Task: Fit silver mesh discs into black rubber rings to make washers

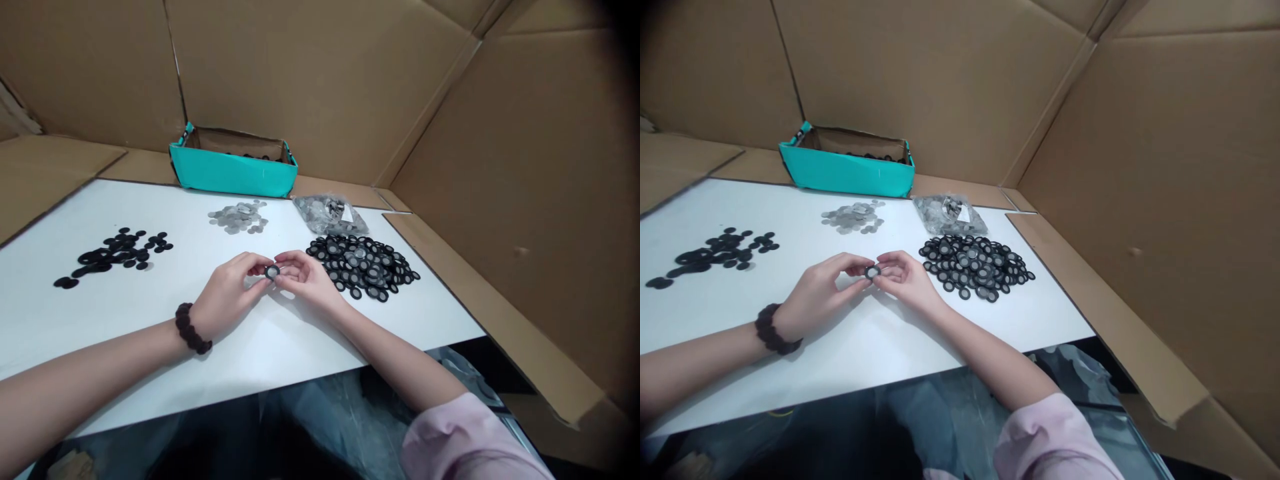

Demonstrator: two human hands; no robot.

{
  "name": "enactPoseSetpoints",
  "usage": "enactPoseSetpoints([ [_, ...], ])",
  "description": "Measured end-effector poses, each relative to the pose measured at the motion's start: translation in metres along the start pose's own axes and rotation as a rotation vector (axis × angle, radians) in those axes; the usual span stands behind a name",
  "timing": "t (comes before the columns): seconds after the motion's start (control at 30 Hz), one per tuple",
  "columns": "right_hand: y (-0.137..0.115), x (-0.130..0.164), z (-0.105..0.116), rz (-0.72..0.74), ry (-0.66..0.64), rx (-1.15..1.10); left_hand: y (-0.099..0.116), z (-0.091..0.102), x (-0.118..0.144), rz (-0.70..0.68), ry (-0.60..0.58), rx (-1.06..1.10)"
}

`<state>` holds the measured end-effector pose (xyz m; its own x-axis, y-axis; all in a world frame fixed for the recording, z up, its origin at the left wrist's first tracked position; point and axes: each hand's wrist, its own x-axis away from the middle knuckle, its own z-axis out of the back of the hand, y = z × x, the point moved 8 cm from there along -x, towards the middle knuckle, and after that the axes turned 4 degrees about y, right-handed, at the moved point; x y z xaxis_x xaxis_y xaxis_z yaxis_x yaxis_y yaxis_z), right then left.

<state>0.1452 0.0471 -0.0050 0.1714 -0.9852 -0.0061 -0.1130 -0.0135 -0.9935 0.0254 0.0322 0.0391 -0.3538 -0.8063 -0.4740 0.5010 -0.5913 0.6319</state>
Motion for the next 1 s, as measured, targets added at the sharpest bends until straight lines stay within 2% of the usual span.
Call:
enactPoseSetpoints([
  [0.13, 0.01, 0.0, -0.004, -0.099, -0.046, 0.048, 0.001, -0.003, 0.001, -0.018, -0.016, -0.003],
  [0.33, 0.005, 0.003, -0.011, -0.055, -0.113, 0.099, 0.004, -0.007, 0.004, -0.086, -0.052, -0.074],
  [0.57, 0.005, 0.004, -0.014, -0.038, -0.15, 0.173, 0.018, -0.009, 0.007, -0.276, -0.053, -0.297],
  [0.8, 0.0, 0.006, -0.017, -0.014, -0.218, 0.219, 0.018, -0.009, 0.005, -0.299, -0.104, -0.217],
  [1.0, 0.002, 0.007, -0.014, -0.06, -0.262, 0.275, 0.02, -0.01, 0.004, -0.368, -0.148, -0.22],
])
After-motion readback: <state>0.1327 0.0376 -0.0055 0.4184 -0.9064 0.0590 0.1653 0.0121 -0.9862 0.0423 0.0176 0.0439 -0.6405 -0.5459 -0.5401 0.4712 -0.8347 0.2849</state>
